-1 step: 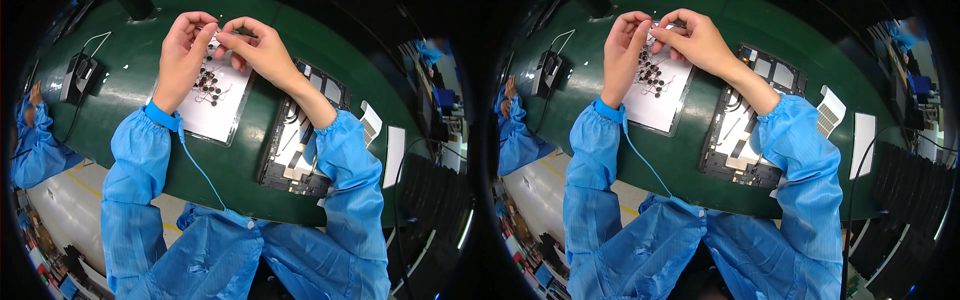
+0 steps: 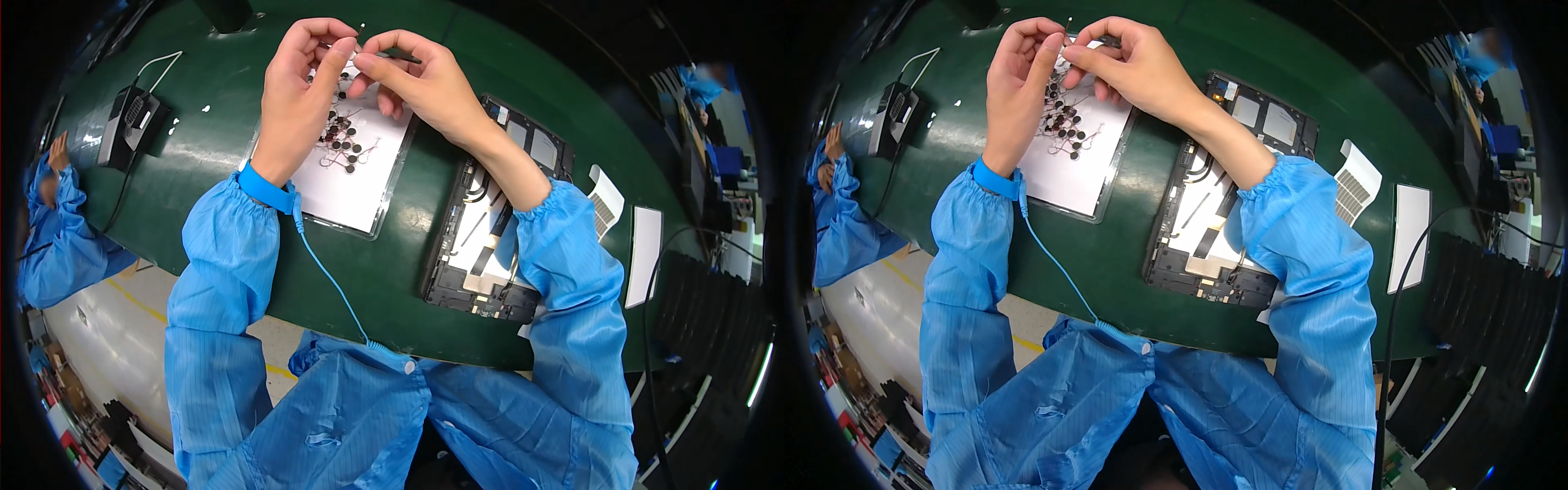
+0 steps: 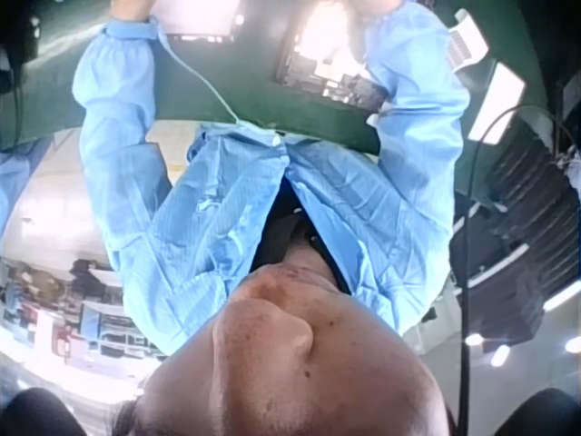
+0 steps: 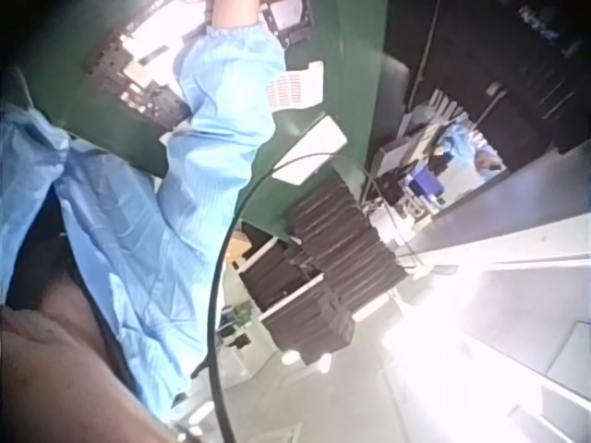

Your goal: Assembling internal components and applying adhesive strips to a tablet device casing at a factory workbench.

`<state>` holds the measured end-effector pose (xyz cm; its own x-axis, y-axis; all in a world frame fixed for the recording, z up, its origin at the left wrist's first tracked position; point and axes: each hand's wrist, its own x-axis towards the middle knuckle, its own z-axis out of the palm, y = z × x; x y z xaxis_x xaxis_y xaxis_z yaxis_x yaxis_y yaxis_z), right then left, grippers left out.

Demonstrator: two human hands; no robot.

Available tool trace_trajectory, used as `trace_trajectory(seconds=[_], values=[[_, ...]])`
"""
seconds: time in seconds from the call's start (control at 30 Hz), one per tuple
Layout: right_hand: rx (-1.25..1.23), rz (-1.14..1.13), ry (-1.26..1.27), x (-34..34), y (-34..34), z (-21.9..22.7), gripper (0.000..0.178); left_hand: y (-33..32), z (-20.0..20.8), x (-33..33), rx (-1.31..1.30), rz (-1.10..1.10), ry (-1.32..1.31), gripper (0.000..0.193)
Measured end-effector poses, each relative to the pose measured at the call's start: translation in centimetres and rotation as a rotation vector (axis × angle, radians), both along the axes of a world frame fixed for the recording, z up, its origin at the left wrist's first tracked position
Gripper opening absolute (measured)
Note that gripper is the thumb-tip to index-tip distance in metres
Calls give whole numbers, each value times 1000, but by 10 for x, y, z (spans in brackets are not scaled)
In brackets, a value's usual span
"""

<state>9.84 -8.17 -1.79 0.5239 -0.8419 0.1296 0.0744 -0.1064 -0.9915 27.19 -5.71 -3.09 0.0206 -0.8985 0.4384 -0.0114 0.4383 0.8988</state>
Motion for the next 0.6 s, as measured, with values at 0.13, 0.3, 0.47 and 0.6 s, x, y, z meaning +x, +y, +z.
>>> trace_trajectory(seconds=[0.13, 0.3, 0.47, 0.6], values=[[95, 79, -85, -1, -2, 1, 33, -2, -2, 2, -139, 77, -104, 19], [193, 142, -117, -4, -1, 4, 37, 2, 4, 7, -204, 84, -246, 20], [231, 158, -152, -5, -1, 5, 36, 3, 6, 7, -227, 43, -246, 20], [231, 150, -167, -6, -2, 6, 36, -2, 8, 11, -317, 105, -321, 15]])
